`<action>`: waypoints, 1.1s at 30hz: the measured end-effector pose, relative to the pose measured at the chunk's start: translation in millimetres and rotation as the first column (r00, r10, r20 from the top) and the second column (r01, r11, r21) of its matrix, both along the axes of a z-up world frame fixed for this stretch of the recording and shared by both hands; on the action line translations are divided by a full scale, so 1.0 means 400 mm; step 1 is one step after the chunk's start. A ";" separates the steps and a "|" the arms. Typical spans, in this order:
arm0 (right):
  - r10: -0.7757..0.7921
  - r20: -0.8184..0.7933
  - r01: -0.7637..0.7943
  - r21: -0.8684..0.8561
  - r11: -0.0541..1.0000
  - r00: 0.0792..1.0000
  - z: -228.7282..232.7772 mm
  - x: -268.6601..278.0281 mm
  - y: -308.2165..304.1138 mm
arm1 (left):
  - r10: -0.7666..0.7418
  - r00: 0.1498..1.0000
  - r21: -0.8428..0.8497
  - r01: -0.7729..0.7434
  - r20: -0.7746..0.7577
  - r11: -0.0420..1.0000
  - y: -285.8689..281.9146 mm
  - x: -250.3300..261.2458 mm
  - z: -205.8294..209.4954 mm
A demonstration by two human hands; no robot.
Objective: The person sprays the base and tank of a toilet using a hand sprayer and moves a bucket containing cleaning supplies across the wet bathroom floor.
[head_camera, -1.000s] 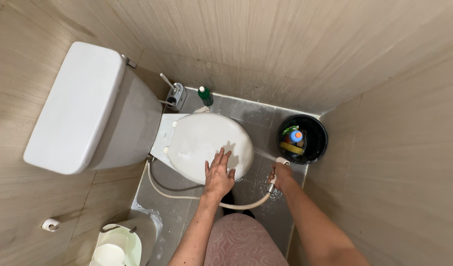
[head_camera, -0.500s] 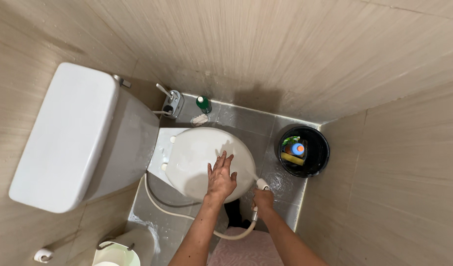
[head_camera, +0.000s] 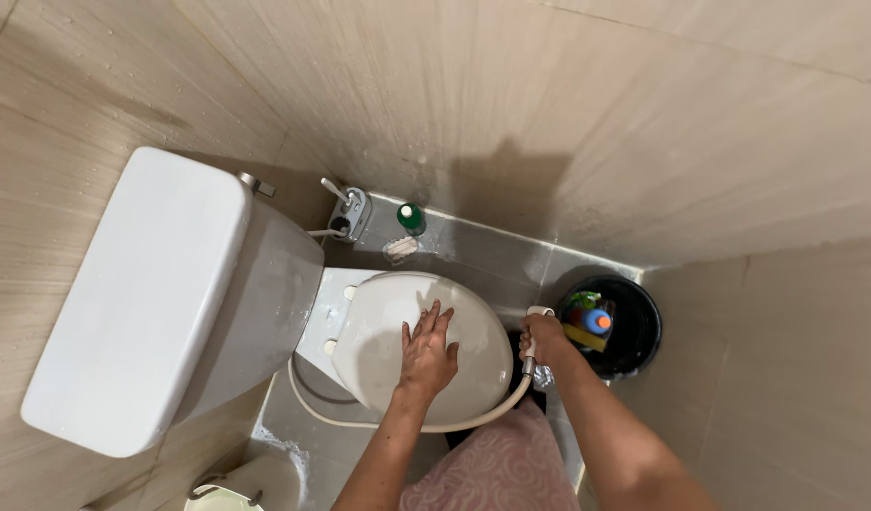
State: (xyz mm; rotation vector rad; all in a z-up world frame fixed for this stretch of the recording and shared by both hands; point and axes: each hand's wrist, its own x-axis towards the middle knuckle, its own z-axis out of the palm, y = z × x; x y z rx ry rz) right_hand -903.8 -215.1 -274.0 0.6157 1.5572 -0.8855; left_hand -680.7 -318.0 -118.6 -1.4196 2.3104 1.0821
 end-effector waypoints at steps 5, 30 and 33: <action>0.067 0.056 -0.071 0.055 0.996 0.996 -0.072 -0.035 -0.088 | 0.029 0.999 -0.028 -0.029 0.025 0.999 -0.063 0.000 -0.057; 0.385 0.156 -0.400 0.075 0.914 0.910 -0.237 -0.084 -0.402 | 0.026 0.990 -0.166 -0.003 0.140 0.986 -0.276 -0.063 -0.408; 0.399 0.197 -0.413 0.037 0.910 0.896 -0.258 -0.086 -0.437 | 0.035 0.991 -0.168 -0.013 0.132 0.986 -0.281 -0.077 -0.443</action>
